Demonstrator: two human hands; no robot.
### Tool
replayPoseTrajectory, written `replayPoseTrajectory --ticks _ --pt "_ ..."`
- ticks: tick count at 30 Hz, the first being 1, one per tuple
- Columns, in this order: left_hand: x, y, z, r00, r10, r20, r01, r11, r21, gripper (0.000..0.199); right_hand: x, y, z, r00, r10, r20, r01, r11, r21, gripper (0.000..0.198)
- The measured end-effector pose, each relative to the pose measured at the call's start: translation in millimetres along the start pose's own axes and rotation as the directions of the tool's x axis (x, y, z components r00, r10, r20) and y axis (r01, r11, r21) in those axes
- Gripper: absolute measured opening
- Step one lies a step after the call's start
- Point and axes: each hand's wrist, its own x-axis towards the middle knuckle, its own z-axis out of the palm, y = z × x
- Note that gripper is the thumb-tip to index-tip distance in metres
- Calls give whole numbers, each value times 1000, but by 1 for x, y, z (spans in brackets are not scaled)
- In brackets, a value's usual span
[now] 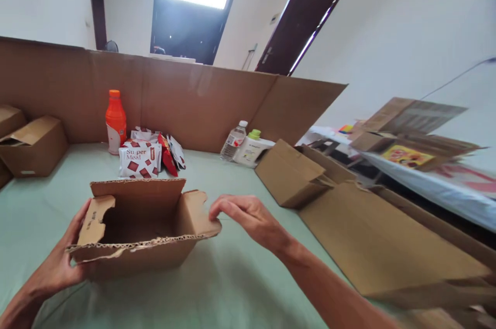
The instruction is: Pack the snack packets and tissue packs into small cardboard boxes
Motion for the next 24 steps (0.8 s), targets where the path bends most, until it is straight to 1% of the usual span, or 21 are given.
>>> replayPoseTrajectory --ticks 1,2,3,4,5,7,10,12,14,16,18,20,22,24 --pt "-1 -3 1 1000 -5 2 5 1000 -5 101 10 10 2 993 80 -90 -82 996 -22 52" --pt "-2 -6 3 1000 -8 7 8 1000 -11 102 22 21 6 975 142 -172 -157 985 -76 46" --pt "-3 -8 6 1000 -9 10 9 1000 -15 102 38 30 12 955 184 -232 -221 964 -147 41" --pt "-4 -11 9 1000 -8 12 8 1000 -17 103 56 38 19 943 210 -260 -270 936 -225 37" --pt "-6 -12 11 1000 -5 16 6 1000 -17 104 76 44 27 938 228 -263 -303 905 -298 34" --pt "-9 -16 16 1000 -14 22 15 1000 -19 106 118 55 45 940 242 -241 -324 856 -402 32" --pt "-11 -19 19 999 -34 34 36 999 -39 112 173 67 72 943 251 -220 -331 788 -519 47" --pt "-12 -18 19 999 -34 37 36 997 -64 113 198 75 83 939 269 -214 -343 734 -587 50" --pt "-12 -16 20 999 -29 37 32 996 -77 110 209 80 88 936 286 -204 -349 688 -636 43" --pt "-12 -13 20 998 -46 43 48 998 -48 108 203 82 87 939 289 -187 -337 660 -671 39" --pt "-11 -10 20 997 -61 54 61 998 -2 107 180 78 81 946 279 -163 -311 649 -694 38" --pt "-11 -10 19 996 -64 58 62 998 30 106 143 72 70 953 267 -144 -288 648 -705 37" --pt "-11 -12 18 996 -57 65 55 998 27 104 95 65 54 955 262 -137 -279 648 -708 35" --pt "-11 -16 18 995 -69 67 68 998 7 106 45 61 33 964 226 -141 -258 664 -702 34"
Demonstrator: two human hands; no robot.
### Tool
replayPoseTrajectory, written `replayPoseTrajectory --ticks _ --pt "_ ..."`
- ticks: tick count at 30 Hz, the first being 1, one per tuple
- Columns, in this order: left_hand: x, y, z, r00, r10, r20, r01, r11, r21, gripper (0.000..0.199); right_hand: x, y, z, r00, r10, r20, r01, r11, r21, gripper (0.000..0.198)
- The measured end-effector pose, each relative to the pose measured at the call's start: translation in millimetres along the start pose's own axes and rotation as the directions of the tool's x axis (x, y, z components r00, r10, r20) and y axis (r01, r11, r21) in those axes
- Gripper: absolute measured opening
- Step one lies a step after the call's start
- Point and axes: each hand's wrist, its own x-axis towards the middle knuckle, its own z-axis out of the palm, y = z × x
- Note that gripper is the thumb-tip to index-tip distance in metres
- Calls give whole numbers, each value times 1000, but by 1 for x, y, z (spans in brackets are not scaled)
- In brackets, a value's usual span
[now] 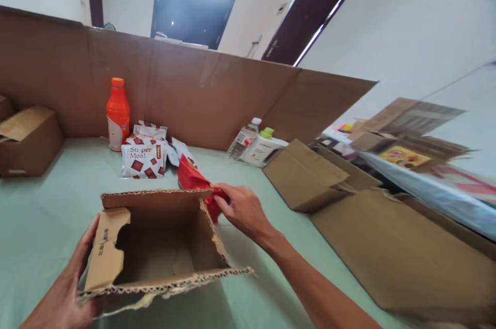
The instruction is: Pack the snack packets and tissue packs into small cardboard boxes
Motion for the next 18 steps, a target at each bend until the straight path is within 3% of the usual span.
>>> replayPoseTrajectory --ticks 3,6,10,14,18 --pt "0 -6 -1 999 -22 -26 21 999 -26 112 -56 37 -20 999 -30 -40 30 1000 4 31" --pt "3 -4 -2 998 -8 -70 8 1000 8 109 -81 52 -33 999 -38 31 39 998 -51 36" --pt "10 16 -5 993 -29 -115 36 997 62 100 -77 32 -33 978 -82 193 92 995 -46 61" --pt "15 29 -8 998 -28 -52 28 1000 7 121 -63 12 -19 963 -23 269 16 999 29 41" --pt "14 24 -10 999 -12 -38 11 1000 -27 124 -59 31 -22 973 22 228 -47 994 102 39"
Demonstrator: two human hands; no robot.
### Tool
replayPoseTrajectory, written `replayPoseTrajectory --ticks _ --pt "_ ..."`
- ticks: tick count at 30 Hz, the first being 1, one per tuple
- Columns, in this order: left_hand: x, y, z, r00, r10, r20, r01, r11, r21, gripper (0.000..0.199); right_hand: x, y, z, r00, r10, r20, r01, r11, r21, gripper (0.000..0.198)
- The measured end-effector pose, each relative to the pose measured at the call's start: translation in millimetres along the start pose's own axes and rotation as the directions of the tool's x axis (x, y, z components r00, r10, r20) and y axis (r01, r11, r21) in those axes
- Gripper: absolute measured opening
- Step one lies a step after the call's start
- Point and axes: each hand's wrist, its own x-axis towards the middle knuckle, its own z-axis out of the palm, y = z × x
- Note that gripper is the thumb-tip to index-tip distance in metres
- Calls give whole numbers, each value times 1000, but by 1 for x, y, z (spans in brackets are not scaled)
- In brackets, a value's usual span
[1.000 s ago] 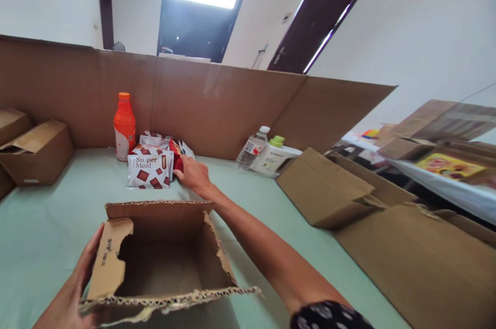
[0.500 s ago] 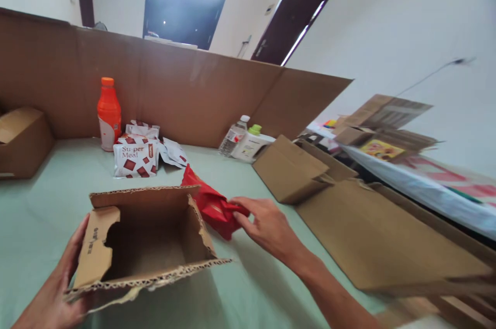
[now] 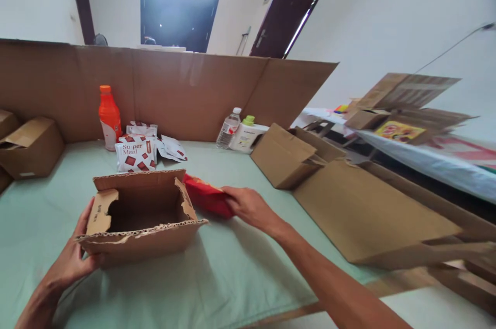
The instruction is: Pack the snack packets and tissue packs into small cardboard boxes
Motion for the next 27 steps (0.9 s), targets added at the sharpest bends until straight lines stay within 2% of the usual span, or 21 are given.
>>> replayPoseTrajectory --ticks 1,3,4,6,8,10,12,14,17,20,22,24,27 --pt "-1 -2 0 1000 12 -3 -12 1000 -19 123 -2 8 -5 999 6 -34 -4 998 65 38" --pt "-2 -5 2 999 39 -6 -39 998 -54 121 -9 20 -20 983 46 -178 12 951 310 33" --pt "-2 -5 2 999 52 0 -52 996 -66 120 -12 22 -28 956 90 -279 52 884 465 29" --pt "-3 -3 3 998 61 26 -59 996 -73 118 -17 14 -43 874 191 -446 212 678 704 25" --pt "-2 0 3 998 49 51 -44 996 -81 118 -16 -11 -55 823 207 -529 377 497 781 23" --pt "-2 3 3 998 37 58 -31 994 -100 119 -8 -47 -60 833 121 -539 468 364 805 20" --pt "-1 4 4 998 39 53 -33 993 -117 123 4 -84 -60 866 -34 -499 485 301 821 19" --pt "-2 4 4 998 46 43 -41 991 -126 126 15 -111 -59 881 -208 -425 472 323 820 22" --pt "-4 5 5 998 53 29 -49 989 -142 131 25 -122 -64 873 -402 -276 459 485 744 23" --pt "-6 5 6 998 53 29 -47 985 -167 130 20 -111 -80 869 -471 -151 475 708 523 25" --pt "-6 4 8 998 49 37 -42 982 -182 128 12 -106 -94 861 -503 -81 499 801 330 33" --pt "-5 4 10 997 52 53 -40 979 -199 126 3 -108 -104 837 -547 6 537 824 182 37" --pt "-6 6 13 996 60 72 -43 975 -218 125 -6 -119 -114 807 -583 87 580 812 60 36"
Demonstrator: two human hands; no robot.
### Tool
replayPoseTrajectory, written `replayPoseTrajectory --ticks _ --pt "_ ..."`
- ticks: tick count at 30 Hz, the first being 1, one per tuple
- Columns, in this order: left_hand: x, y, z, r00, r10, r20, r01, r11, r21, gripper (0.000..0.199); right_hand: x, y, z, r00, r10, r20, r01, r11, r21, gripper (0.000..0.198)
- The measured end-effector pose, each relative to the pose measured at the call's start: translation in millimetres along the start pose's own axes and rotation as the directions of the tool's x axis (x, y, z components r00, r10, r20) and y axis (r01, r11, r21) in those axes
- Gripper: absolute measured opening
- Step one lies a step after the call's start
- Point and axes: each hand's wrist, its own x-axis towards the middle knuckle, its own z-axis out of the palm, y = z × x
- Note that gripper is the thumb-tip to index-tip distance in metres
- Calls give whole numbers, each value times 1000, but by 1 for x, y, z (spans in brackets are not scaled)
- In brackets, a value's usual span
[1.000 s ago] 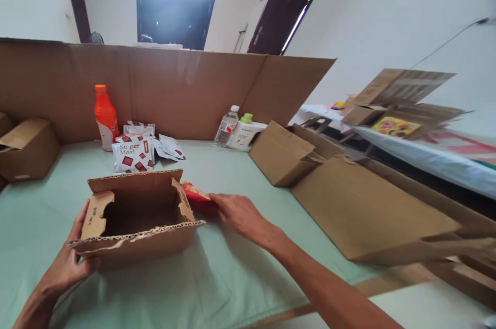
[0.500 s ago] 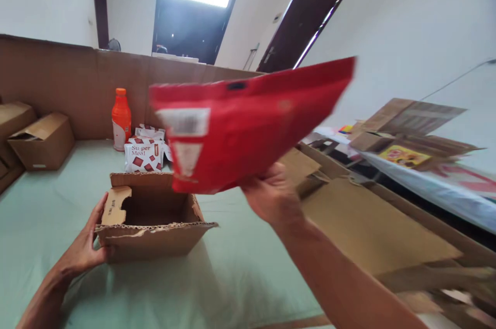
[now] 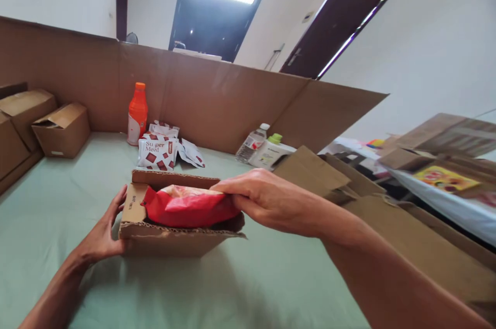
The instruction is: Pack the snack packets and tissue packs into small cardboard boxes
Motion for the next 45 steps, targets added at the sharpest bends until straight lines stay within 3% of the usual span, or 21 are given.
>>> replayPoseTrajectory --ticks 5,10,14,19,20,22,24,25,27,29,32,36,40,45 --pt "-4 5 2 1000 -11 5 11 1000 -3 123 26 -8 8 987 33 154 -11 990 -144 27" --pt "-5 10 2 1000 -4 26 3 1000 5 116 63 -10 44 894 35 448 53 982 -182 26" --pt "-5 4 1 999 25 41 -26 1000 12 114 75 -10 56 855 9 518 68 989 -129 30" --pt "-7 -6 0 998 44 38 -46 998 46 114 72 -4 52 712 -14 702 55 998 -36 33" --pt "-7 -8 0 998 49 36 -51 997 55 114 69 -3 49 718 -21 696 64 997 -36 33" --pt "-9 -9 0 998 56 34 -58 996 69 115 63 2 36 815 -56 576 61 998 12 37" --pt "-11 -10 1 998 54 30 -57 994 98 114 62 11 18 941 -90 327 40 987 157 34" --pt "-12 -10 1 998 54 26 -57 991 121 112 66 18 10 982 -77 175 36 972 230 31" --pt "-14 -10 2 998 56 13 -57 983 173 108 85 38 2 997 15 -77 6 967 256 29" --pt "-16 -12 2 998 57 -13 -53 974 219 103 117 64 8 968 136 -209 -115 987 111 26" --pt "-20 -20 0 998 41 -54 -27 969 245 98 174 103 38 943 247 -222 -273 957 -95 30" --pt "-25 -27 -2 995 -39 -90 61 963 261 93 229 134 85 951 244 -190 -280 940 -195 47" --pt "-25 -13 0 981 -149 -128 176 954 241 92 246 140 114 963 228 -144 -261 922 -287 55" --pt "-23 -5 -2 984 -156 -83 171 961 218 96 239 135 114 955 287 -69 -295 912 -284 41"
